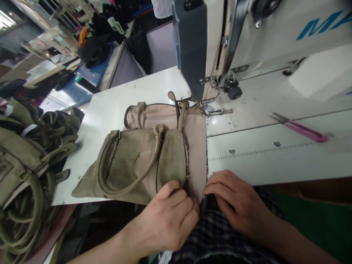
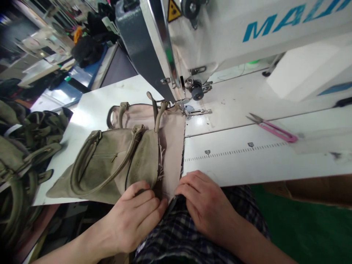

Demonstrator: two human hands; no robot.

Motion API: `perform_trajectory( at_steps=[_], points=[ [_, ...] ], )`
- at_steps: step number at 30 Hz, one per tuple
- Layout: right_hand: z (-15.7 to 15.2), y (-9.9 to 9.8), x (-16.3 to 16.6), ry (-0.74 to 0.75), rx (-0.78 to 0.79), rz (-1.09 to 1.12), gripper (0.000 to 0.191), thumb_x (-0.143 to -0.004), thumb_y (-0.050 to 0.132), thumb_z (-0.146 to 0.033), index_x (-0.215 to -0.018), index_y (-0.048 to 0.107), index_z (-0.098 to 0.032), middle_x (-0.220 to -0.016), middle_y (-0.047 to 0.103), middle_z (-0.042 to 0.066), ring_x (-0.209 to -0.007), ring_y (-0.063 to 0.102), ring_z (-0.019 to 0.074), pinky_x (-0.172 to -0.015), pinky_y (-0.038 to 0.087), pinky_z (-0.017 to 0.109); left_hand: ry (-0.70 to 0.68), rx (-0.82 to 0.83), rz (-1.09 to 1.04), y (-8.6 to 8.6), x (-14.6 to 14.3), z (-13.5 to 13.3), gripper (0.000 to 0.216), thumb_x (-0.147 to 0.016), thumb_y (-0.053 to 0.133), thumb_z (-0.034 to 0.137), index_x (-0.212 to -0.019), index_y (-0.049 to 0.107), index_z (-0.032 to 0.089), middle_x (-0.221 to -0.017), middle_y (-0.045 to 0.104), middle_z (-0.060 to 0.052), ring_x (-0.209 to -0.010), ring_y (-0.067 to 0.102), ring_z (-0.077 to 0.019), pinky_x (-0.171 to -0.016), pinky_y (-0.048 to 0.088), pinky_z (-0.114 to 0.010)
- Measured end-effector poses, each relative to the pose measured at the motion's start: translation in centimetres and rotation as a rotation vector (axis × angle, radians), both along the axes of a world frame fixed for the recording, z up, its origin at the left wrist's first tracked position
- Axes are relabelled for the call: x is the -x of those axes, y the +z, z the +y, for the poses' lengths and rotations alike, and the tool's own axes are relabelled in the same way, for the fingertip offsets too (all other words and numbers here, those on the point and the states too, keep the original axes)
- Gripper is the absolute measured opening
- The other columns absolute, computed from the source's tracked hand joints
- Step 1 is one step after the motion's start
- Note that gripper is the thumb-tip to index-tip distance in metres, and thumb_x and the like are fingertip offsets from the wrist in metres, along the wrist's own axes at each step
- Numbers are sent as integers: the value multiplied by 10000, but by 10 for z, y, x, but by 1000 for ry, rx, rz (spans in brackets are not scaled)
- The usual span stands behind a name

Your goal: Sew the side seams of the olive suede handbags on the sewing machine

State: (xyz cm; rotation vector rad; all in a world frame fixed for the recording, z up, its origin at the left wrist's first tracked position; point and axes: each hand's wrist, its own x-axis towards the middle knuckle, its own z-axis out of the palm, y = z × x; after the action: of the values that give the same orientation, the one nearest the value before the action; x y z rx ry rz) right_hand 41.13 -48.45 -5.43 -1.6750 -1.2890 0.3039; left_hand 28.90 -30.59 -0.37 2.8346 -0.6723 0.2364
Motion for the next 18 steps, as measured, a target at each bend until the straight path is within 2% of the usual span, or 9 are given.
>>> perform_trajectory(
  at_steps=[3,6,8,11,13,15,18],
  points=[
    [-1,-1,3,-79,-28,-45,244,-874,417,-12,-940,583,-177,-932,610,76,-907,577,201,-807,530,369,2,5,2,-2,2,-1,230,-933,409,77,-856,623,109,-690,568,-15,-665,475,-148,-859,382,-376],
    [-2,-3,7,-146,-59,-147,229,-865,463,-34,-985,592,-181,-983,628,75,-985,587,208,-950,494,430,17,11,-2,-5,1,-1,243,-942,392,87,-865,622,112,-699,574,-19,-668,485,-147,-870,382,-377],
    [-2,-5,11,-149,-58,-239,269,-859,484,-41,-1053,607,-180,-1047,646,76,-1088,568,221,-1043,432,458,25,19,-12,-7,1,-1,242,-941,390,86,-869,619,113,-701,580,-22,-668,493,-148,-869,387,-374],
    [1,-9,15,-103,-59,-335,251,-887,509,-67,-1090,631,-148,-1052,673,67,-1139,554,210,-1101,373,405,18,29,-23,-3,1,-1,234,-933,393,74,-874,616,110,-696,578,-25,-669,498,-151,-881,389,-373],
    [5,-10,16,-56,-81,-346,198,-920,500,-91,-1051,645,-122,-978,683,68,-1050,592,198,-1086,383,385,-16,56,37,7,-2,1,229,-930,387,76,-911,612,112,-687,569,-16,-660,495,-147,-936,377,-376],
    [10,-9,16,-9,-90,-320,192,-948,458,-102,-963,649,-120,-888,671,69,-919,612,190,-1008,446,380,-75,115,194,22,-13,6,220,-923,382,109,-972,597,111,-718,578,-23,-684,511,-155,-959,380,-367],
    [15,-3,12,89,-17,-284,277,-968,374,-97,-851,622,-137,-811,625,72,-789,574,188,-811,521,339,-121,113,379,38,-44,19,257,-924,350,155,-1039,576,113,-860,614,-72,-787,546,-185,-857,425,-338]
  ],
)
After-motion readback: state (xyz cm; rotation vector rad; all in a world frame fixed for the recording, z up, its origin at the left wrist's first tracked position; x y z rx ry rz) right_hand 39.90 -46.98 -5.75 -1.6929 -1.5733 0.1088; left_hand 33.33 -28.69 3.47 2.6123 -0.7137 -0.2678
